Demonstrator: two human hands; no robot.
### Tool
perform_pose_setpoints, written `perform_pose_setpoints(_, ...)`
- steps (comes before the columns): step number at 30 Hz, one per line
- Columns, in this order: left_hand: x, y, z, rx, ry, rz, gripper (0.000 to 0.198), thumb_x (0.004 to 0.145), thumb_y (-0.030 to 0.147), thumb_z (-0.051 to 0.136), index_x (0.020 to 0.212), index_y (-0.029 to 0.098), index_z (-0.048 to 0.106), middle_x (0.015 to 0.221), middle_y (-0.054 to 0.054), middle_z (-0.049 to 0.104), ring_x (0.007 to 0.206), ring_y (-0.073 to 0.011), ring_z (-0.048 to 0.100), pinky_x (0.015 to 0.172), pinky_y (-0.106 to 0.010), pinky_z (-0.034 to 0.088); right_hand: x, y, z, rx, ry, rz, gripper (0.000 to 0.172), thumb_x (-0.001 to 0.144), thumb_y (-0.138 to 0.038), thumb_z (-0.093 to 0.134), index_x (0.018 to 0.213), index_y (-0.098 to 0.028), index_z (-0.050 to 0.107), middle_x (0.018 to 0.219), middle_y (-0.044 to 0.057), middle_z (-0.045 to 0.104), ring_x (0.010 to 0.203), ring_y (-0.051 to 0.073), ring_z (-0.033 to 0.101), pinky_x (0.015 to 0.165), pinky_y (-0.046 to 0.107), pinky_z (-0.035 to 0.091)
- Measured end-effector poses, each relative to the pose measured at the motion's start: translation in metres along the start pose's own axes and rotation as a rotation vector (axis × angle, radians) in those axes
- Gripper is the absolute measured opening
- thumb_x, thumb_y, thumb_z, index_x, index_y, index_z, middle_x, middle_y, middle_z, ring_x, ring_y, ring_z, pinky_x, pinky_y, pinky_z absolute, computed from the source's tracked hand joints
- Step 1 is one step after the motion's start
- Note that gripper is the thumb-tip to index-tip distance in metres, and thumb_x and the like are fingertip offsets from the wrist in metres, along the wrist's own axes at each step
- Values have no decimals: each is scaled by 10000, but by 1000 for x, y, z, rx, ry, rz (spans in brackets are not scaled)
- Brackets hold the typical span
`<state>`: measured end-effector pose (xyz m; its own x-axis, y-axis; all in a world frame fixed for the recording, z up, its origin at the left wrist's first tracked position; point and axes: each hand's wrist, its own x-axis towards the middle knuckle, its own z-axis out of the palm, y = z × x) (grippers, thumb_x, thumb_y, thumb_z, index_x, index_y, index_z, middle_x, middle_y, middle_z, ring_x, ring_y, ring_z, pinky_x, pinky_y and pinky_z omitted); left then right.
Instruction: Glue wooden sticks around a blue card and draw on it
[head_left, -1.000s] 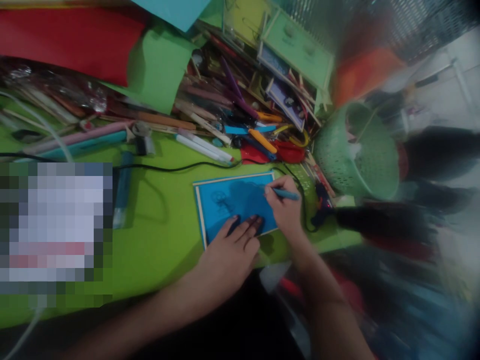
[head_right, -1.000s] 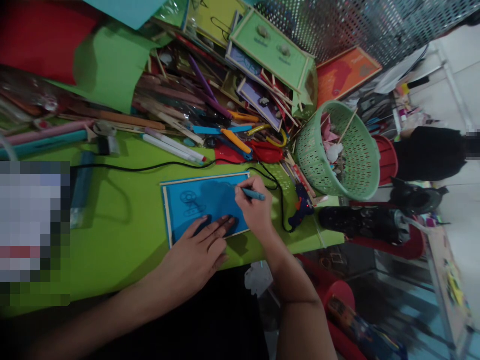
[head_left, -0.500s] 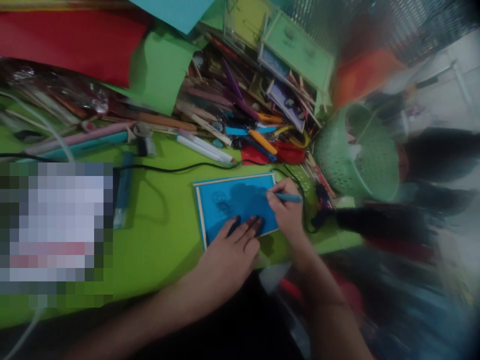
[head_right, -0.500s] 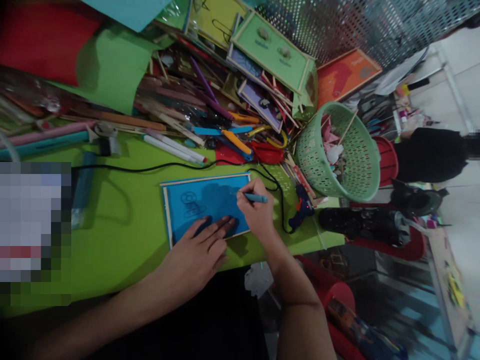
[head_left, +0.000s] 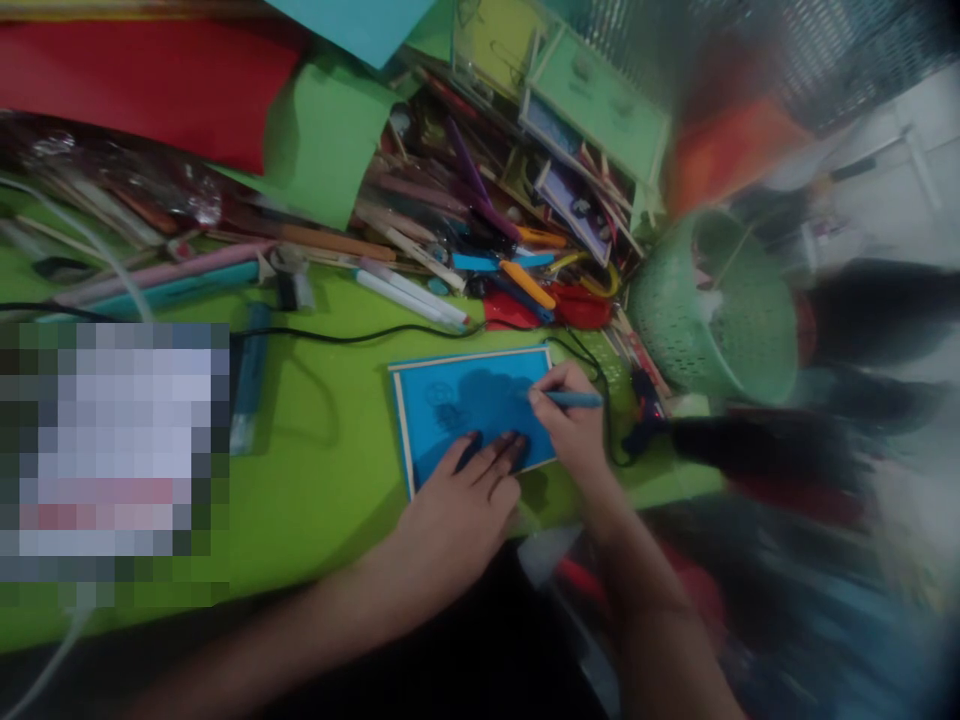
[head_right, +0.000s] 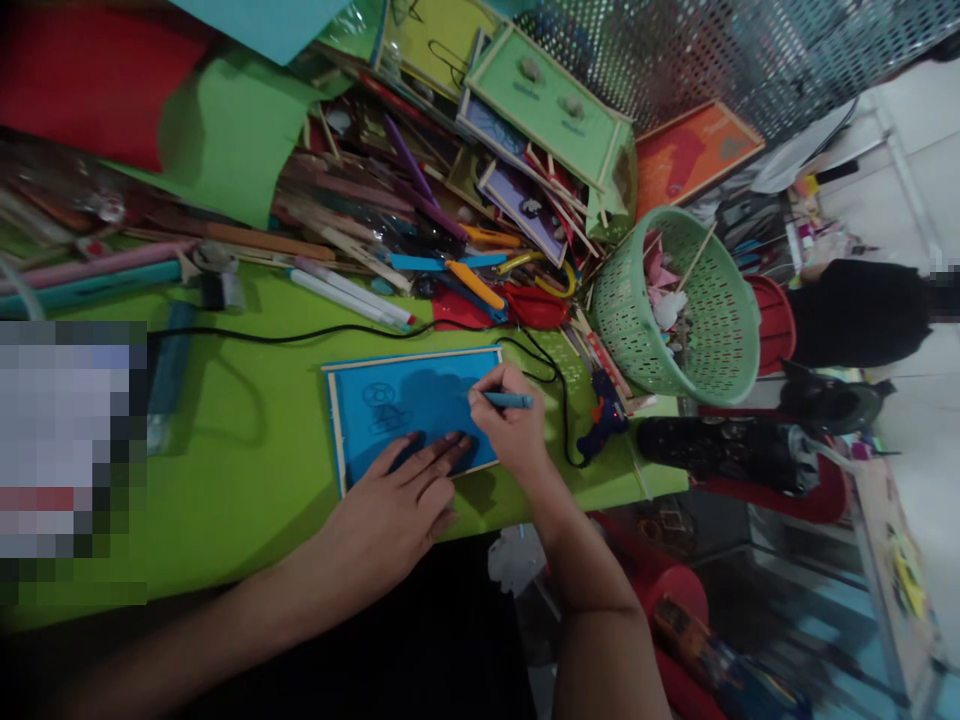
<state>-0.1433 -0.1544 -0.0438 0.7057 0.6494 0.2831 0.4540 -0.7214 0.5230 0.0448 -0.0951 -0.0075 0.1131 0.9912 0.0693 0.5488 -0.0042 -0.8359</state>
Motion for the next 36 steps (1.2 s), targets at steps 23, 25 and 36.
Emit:
perform_pose_setpoints(23, 1, 1, -1, 8, 7, -2, 135, 1019, 261, 590, 1057, 153, 661, 1497, -167, 625, 1400, -301, 590, 1168, -531, 391, 0, 6, 1, 139, -22, 37, 108, 861, -315, 673, 817, -247, 601, 687, -37, 649, 624, 151, 625, 603, 286, 504)
perform_pose_setpoints(25, 0, 1, -1, 8, 1, -2, 143, 1023, 262, 583, 1068, 151, 661, 1503, -168, 619, 1402, -301, 588, 1171, -531, 388, 0, 7, 1, 147, -28, 45, 112, 860, -318, 681, 820, -246, 604, 687, -37, 648, 619, 150, 621, 598, 284, 502)
perform_pose_setpoints(36, 0, 1, 0, -8, 5, -11, 162, 1043, 264, 538, 1055, 152, 655, 1497, -172, 623, 1410, -304, 582, 1174, -546, 391, 0, 4, 2, 52, -90, 17, 87, 858, -290, 668, 816, -237, 613, 698, -34, 637, 610, 142, 583, 585, 282, 458)
